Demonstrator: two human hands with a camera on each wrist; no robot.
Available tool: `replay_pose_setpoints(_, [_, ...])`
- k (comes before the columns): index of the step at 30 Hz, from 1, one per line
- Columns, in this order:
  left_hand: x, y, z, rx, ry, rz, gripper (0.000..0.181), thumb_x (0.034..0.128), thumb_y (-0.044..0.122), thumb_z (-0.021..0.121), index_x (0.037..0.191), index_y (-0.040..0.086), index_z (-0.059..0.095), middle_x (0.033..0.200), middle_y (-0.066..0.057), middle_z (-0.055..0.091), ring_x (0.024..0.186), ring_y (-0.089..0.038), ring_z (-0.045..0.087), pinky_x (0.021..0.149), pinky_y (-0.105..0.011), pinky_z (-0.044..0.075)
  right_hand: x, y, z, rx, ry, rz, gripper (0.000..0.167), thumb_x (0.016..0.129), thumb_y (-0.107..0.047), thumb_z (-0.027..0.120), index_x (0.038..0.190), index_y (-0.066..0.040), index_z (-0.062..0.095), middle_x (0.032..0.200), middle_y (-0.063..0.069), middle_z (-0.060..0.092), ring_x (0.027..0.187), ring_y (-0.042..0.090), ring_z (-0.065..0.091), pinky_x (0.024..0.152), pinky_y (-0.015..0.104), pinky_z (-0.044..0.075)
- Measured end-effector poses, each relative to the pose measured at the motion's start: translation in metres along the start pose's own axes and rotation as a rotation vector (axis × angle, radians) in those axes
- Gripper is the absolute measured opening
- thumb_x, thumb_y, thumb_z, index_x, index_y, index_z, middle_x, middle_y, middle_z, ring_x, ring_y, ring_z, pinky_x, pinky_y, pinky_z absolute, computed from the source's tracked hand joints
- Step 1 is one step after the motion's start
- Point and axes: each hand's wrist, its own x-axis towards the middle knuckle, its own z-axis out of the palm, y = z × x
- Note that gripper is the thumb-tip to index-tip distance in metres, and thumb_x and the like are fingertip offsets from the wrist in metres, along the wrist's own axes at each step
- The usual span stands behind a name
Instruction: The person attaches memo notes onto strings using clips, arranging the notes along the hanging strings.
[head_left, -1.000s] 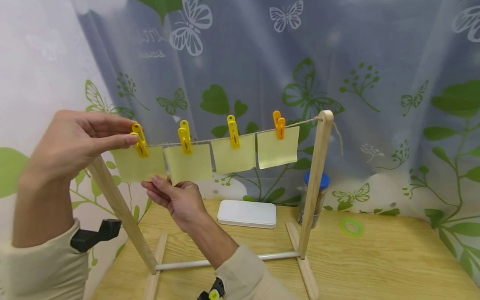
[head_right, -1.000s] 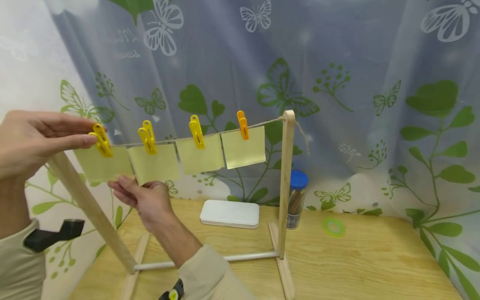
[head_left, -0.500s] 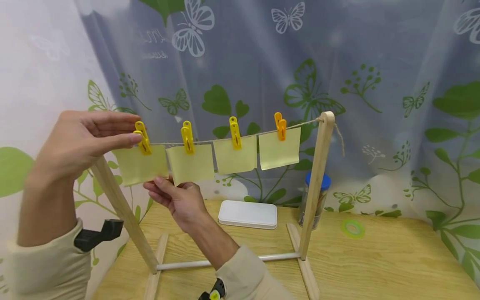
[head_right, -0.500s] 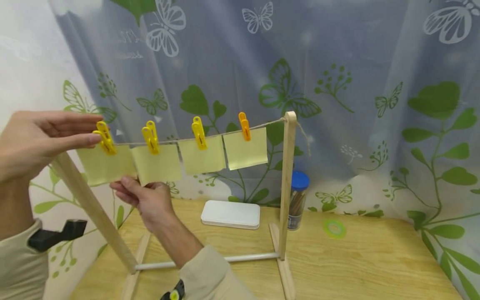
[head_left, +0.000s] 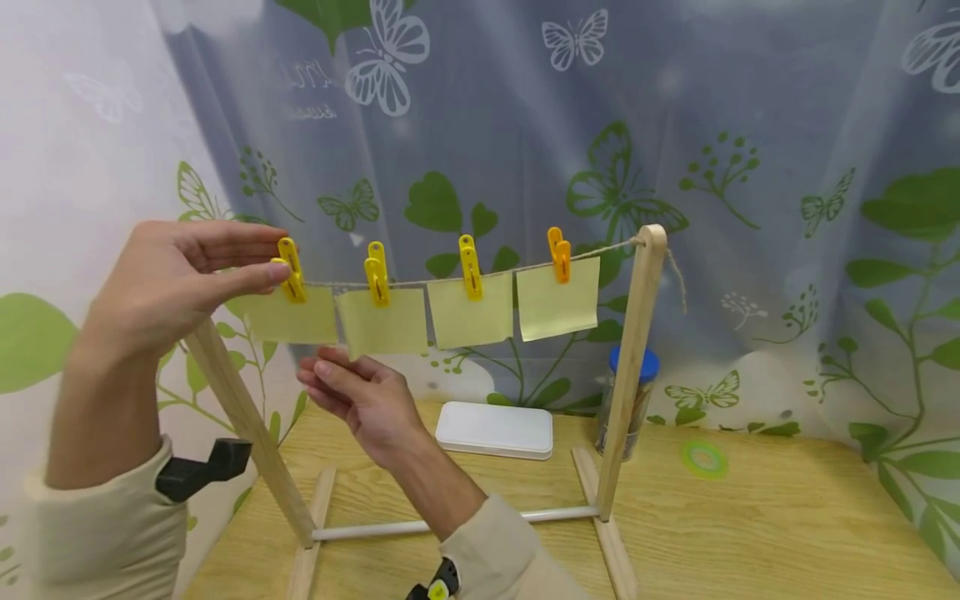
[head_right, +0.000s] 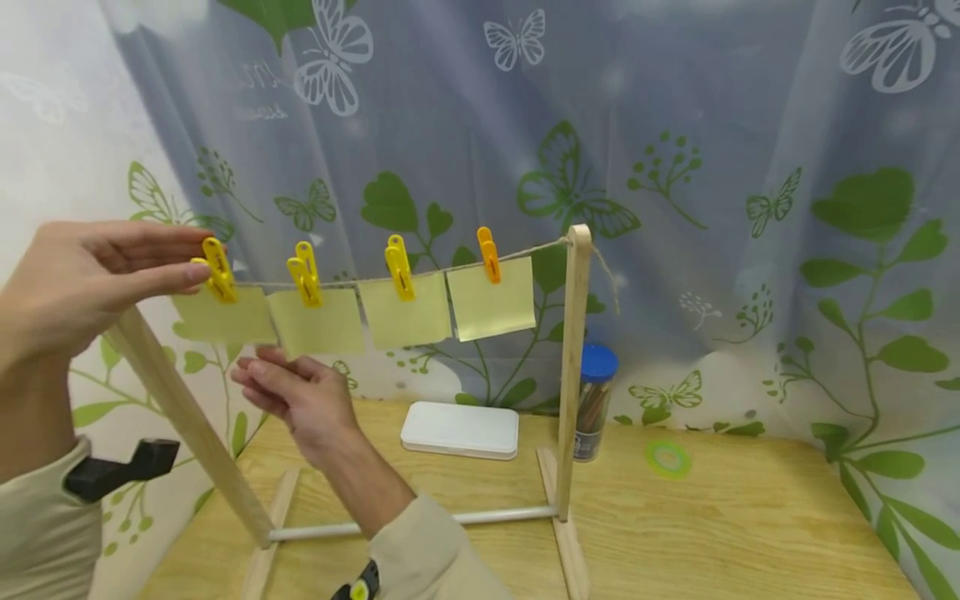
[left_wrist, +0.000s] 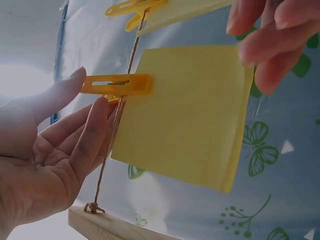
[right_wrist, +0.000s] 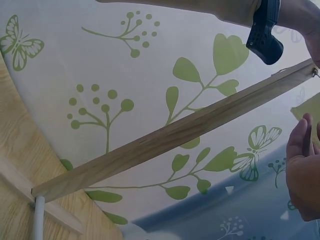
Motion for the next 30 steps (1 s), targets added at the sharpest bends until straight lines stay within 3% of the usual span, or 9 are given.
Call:
replay_pose_setpoints(6, [0.001,-0.001,0.000,0.056,0.008,-0.016,0.044,0.0827,0.021,0.075,0.123,0.008,0.063,0.091,0.030,0.068,0.086,0.008,0.065,0.075,-0.007,0.046,-0.005,0.001,-0.010,-0.116,-0.014,-0.002,0.027,0.090,-0.004,0.062,0.117,0.000,0.064,0.115,0.019,0.067,0.092,0.014,0.070,0.087,0.029,0.054])
replay_pose_setpoints(12, [-0.006,0.002,0.003,-0.008,0.085,0.034,0.042,0.0820,0.016,0.075,0.121,0.005,0.064,0.098,0.025,0.069,0.084,0.005,0.068,0.074,-0.008,0.049,-0.022,0.001,-0.032,-0.433,-0.083,-0.049,0.032,0.088,-0.006,0.066,0.120,-0.003,0.063,0.117,0.019,0.066,0.101,0.023,0.069,0.087,0.030,0.054])
replay_pose_setpoints(15, [-0.014,0.004,0.007,-0.175,0.227,0.104,0.038,0.0795,0.005,0.075,0.116,-0.001,0.066,0.098,0.016,0.072,0.085,0.001,0.069,0.074,-0.011,0.051,-0.035,-0.001,-0.047,-0.624,-0.105,-0.087,0.036,0.087,-0.008,0.068,0.122,-0.006,0.063,0.116,0.016,0.067,0.102,0.025,0.068,0.084,0.026,0.055])
replay_pose_setpoints(19, [-0.027,0.001,0.018,-0.584,0.450,0.282,0.025,0.0732,-0.016,0.071,0.098,-0.015,0.067,0.086,-0.007,0.074,0.077,-0.013,0.070,0.065,-0.017,0.055,-0.057,-0.007,-0.073,-0.845,-0.105,-0.129,0.041,0.087,-0.017,0.070,0.126,-0.008,0.061,0.116,0.011,0.068,0.100,0.021,0.069,0.080,0.020,0.054])
replay_pose_setpoints(21, [-0.037,-0.006,0.027,-0.719,0.512,0.374,0.015,0.0716,-0.023,0.066,0.086,-0.019,0.065,0.078,-0.014,0.072,0.067,-0.019,0.069,0.059,-0.020,0.054,-0.071,-0.012,-0.088,-0.948,-0.094,-0.139,0.044,0.086,-0.022,0.071,0.127,-0.009,0.060,0.117,0.009,0.068,0.100,0.018,0.069,0.081,0.019,0.053])
replay_pose_setpoints(23, [-0.051,-0.017,0.038,-0.781,0.506,0.426,0.011,0.0716,-0.028,0.061,0.079,-0.020,0.063,0.072,-0.015,0.070,0.062,-0.019,0.067,0.054,-0.020,0.053,-0.086,-0.017,-0.104,-1.044,-0.072,-0.138,0.046,0.085,-0.026,0.071,0.127,-0.009,0.060,0.116,0.006,0.068,0.099,0.017,0.068,0.082,0.018,0.053])
replay_pose_setpoints(25, [-0.067,-0.030,0.052,-0.744,0.457,0.429,0.012,0.0724,-0.029,0.060,0.077,-0.019,0.063,0.072,-0.012,0.071,0.062,-0.015,0.068,0.056,-0.018,0.053,-0.102,-0.022,-0.121,-1.136,-0.052,-0.127,0.047,0.085,-0.031,0.071,0.127,-0.011,0.060,0.116,0.005,0.068,0.100,0.016,0.068,0.083,0.020,0.053])
replay_pose_setpoints(28, [-0.088,-0.052,0.077,-0.540,0.350,0.321,0.012,0.0751,-0.024,0.063,0.082,-0.013,0.065,0.077,-0.001,0.072,0.066,-0.007,0.068,0.061,-0.015,0.053,-0.127,-0.029,-0.149,-1.222,-0.034,-0.101,0.049,0.086,-0.035,0.069,0.127,-0.011,0.060,0.119,0.006,0.067,0.103,0.018,0.067,0.086,0.027,0.053])
replay_pose_setpoints(30, [-0.099,-0.068,0.097,-0.366,0.300,0.203,0.010,0.0772,-0.015,0.067,0.082,-0.007,0.066,0.078,0.004,0.070,0.067,-0.003,0.065,0.062,-0.014,0.052,-0.143,-0.035,-0.167,-1.288,-0.016,-0.079,0.051,0.087,-0.041,0.066,0.128,-0.012,0.059,0.122,0.005,0.066,0.105,0.019,0.065,0.088,0.029,0.053])
